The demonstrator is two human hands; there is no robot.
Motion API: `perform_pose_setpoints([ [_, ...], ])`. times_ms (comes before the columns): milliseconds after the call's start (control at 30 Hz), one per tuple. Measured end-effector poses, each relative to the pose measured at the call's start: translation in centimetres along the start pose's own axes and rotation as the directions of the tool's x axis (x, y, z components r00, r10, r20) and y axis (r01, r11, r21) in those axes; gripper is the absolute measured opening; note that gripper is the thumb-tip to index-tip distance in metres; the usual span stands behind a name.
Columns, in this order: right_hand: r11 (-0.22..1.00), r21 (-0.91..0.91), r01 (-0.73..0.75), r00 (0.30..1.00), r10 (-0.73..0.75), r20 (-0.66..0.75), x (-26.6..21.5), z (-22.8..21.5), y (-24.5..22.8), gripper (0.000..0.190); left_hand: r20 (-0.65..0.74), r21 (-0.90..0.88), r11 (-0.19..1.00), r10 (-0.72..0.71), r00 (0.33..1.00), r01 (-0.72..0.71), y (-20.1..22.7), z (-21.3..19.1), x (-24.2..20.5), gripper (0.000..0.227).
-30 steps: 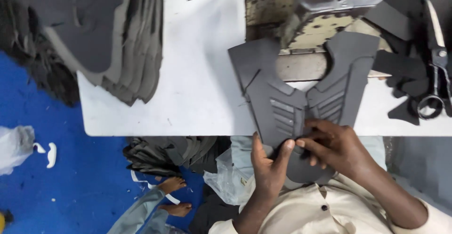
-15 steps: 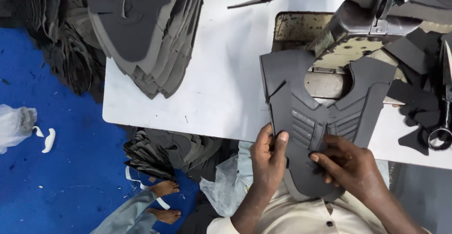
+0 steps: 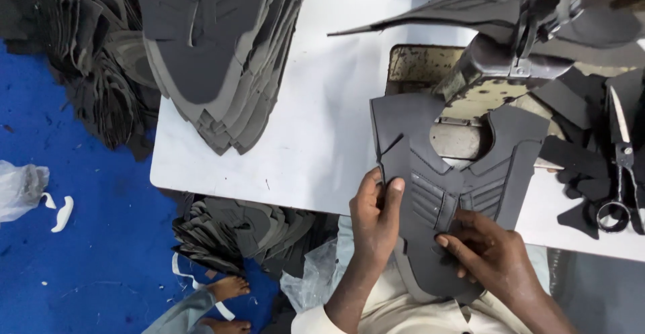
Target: The person operates a sewing machine to stitch grey shoe parts, guiding the material under the needle. They then use scissors to cut the thread and trim the edges of the finished pieces before repeating the process with additional parts.
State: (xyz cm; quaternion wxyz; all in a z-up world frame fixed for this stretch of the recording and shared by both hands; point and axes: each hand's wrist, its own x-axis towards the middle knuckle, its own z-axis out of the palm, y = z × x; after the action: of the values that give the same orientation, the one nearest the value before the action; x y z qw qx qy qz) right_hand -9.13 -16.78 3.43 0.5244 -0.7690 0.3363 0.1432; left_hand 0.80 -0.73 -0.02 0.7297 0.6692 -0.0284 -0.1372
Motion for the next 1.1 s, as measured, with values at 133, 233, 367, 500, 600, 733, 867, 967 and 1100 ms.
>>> perform_pose_setpoints([
  [133, 0.995, 0.071, -0.066, 0.998, 0.065, 0.014, -0.2, -0.8, 1.3, 0.050, 0.003, -0.005, 1.000, 0.024, 1.000, -0.024, 1.2, 0.2, -0.6, 0.035],
  [233, 0.997, 0.069, -0.042, 0.999, 0.039, 0.037, 0.2, -2.8, 2.8, 0.049, 0.048, 0.018, 0.999, 0.027, 0.998, -0.027, 2.2, 0.1, -1.4, 0.034],
  [367, 0.709, 0.070, 0.702, 0.709, -0.686, -0.165, 1.3, -7.3, 3.0, 0.084, 0.145, 0.148, 0.988, 0.020, 0.989, -0.041, 3.9, 1.3, -2.5, 0.042],
  [500, 0.684, 0.245, 0.687, 0.723, -0.678, -0.133, 4.1, -7.9, 6.9, 0.127, 0.257, 0.160, 0.972, 0.125, 0.958, -0.169, 5.6, 3.2, -1.7, 0.054],
  [600, 0.696, 0.214, 0.686, 0.727, -0.668, -0.157, 2.4, -7.6, 3.6, 0.113, 0.306, 0.132, 0.968, 0.166, 0.938, -0.214, 8.6, 4.7, -0.4, 0.047],
  [733, 0.721, 0.030, 0.693, 0.693, -0.654, -0.303, 0.3, -9.2, -1.9, 0.082, 0.295, 0.194, 0.980, -0.010, 0.955, -0.049, 10.5, 6.2, 0.1, 0.040],
  [867, 0.800, -0.021, 0.600, 0.792, -0.597, -0.123, -1.2, -11.5, -7.4, 0.053, 0.289, 0.127, 0.992, -0.014, 0.957, -0.024, 10.1, 7.0, 0.3, 0.041],
  [967, 0.807, 0.018, 0.590, 0.807, -0.589, -0.043, -0.7, -11.9, -7.1, 0.050, 0.294, 0.062, 0.995, 0.058, 0.954, -0.080, 11.1, 7.4, 0.6, 0.041],
  [1100, 0.822, 0.007, 0.569, 0.822, -0.568, -0.045, 0.0, -11.9, -6.8, 0.049, 0.257, 0.080, 0.997, -0.017, 0.966, -0.004, 9.8, 7.3, 0.8, 0.044],
])
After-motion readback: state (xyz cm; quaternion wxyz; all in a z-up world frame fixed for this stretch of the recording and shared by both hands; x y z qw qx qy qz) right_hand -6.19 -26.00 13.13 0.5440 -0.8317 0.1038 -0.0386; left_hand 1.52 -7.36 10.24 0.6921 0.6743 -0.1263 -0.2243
